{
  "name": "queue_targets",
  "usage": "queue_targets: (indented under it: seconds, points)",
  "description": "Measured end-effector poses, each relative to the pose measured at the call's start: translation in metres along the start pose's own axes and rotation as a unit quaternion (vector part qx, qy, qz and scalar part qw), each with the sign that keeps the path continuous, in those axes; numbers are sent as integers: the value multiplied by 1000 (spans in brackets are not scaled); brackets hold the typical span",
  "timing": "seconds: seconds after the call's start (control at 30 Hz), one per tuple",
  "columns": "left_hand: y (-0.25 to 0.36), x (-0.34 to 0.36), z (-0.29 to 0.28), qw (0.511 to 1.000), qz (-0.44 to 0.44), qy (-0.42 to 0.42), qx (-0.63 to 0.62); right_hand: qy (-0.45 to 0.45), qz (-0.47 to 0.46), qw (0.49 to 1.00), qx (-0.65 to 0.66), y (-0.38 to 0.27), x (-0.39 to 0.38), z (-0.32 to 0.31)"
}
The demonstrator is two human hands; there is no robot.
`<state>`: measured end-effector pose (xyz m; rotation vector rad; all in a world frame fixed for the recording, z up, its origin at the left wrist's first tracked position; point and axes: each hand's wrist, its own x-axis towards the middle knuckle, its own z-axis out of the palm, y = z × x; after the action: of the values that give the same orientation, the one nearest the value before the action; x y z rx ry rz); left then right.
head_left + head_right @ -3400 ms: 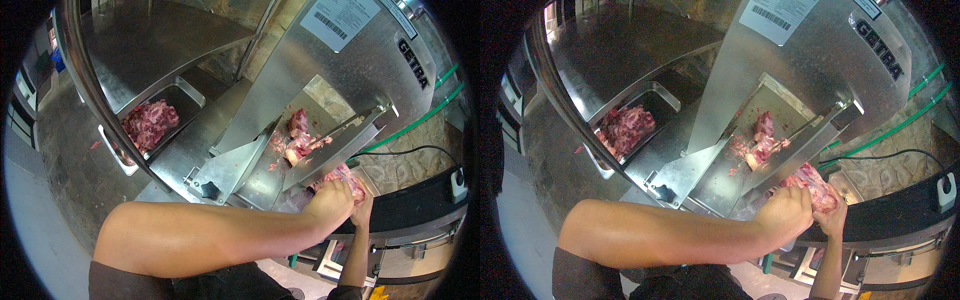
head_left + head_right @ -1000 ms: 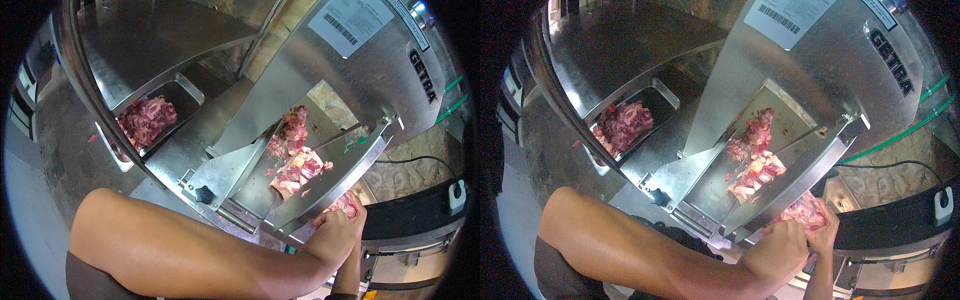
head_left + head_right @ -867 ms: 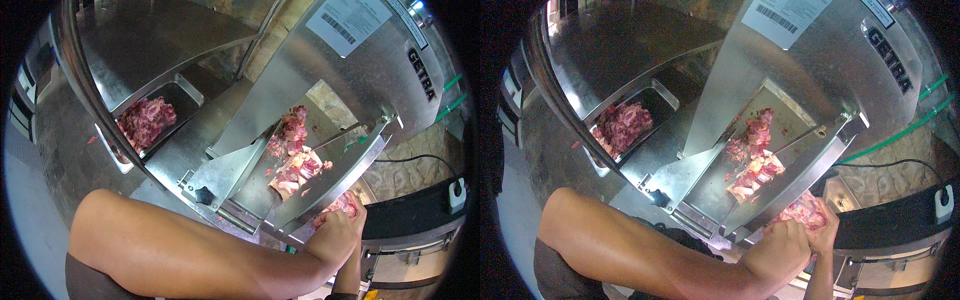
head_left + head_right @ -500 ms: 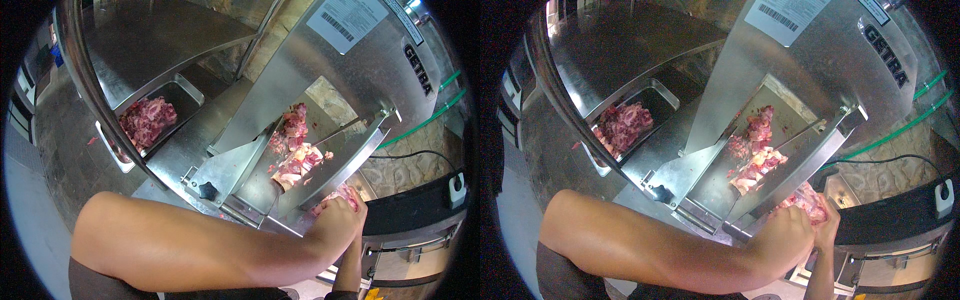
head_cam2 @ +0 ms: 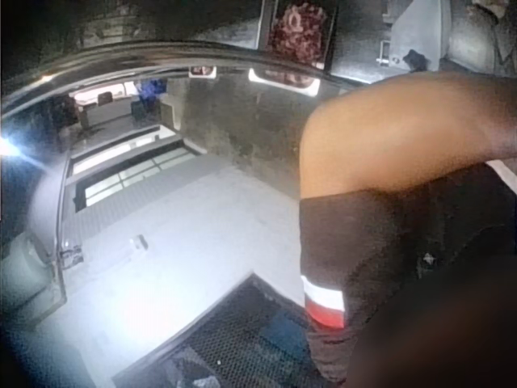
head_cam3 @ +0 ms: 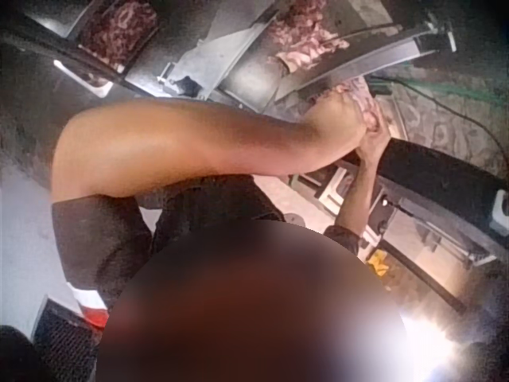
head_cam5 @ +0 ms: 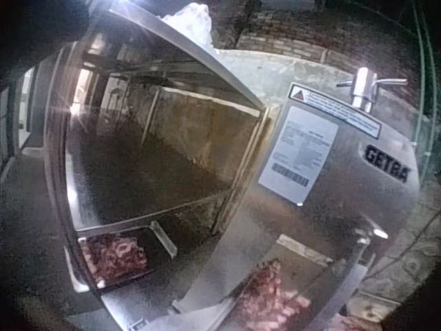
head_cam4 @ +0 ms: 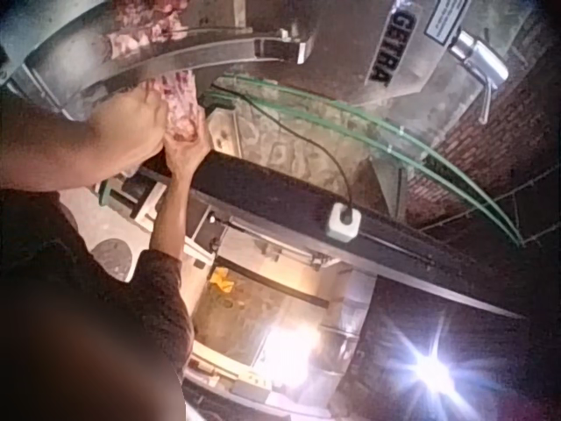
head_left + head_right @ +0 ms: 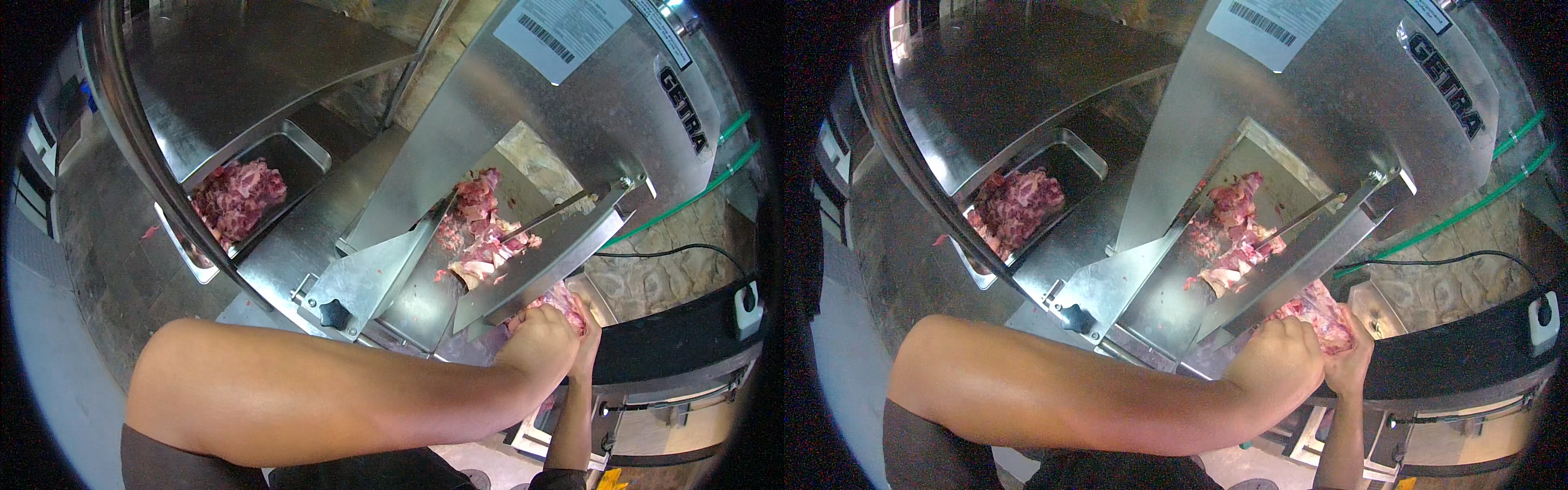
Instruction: The person uses a vertical band saw to cut large pieces of raw meat into smaller chunks. They handle the meat with both hands, feed it through the saw, and place the cut pieces into a metal tray.
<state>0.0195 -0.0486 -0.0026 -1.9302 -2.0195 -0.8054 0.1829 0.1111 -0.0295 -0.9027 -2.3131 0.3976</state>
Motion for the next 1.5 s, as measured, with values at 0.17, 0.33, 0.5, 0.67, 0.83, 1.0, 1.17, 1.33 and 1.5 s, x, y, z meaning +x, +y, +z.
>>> queue_targets:
  seconds: [0.17, 0.33, 0.5, 0.67, 0.83, 1.0, 1.17, 1.33, 1.5]
  points:
    - [-1, 2, 3, 1000, 4, -14, -4, 3, 11, 1000, 3, 5, 3, 1]
    - [-2, 5, 5, 999, 8, -29, 11, 9, 25, 1000, 3, 8, 5, 3]
    - [-4, 7, 9, 999, 15, -27, 24, 13, 4, 1000, -10, 15, 10, 4]
    - [-5, 11, 18, 998, 16, -17, 55, 28, -25, 999, -22, 23, 16, 7]
    - [-9, 20, 26, 998, 10, -12, 53, 36, -40, 998, -45, 26, 25, 10]
    - [-11, 29, 29, 998, 7, -38, 57, 28, -22, 999, 4, 28, 34, 11]
    - [-12, 34, 30, 998, 6, -54, 45, 29, -47, 998, -2, 37, 41, 12]
    - [-16, 38, 35, 998, 8, -32, 50, 39, -50, 998, 10, 50, 47, 15]
    - [-20, 47, 47, 999, 0, 0, 34, 40, -47, 998, 15, 56, 52, 14]
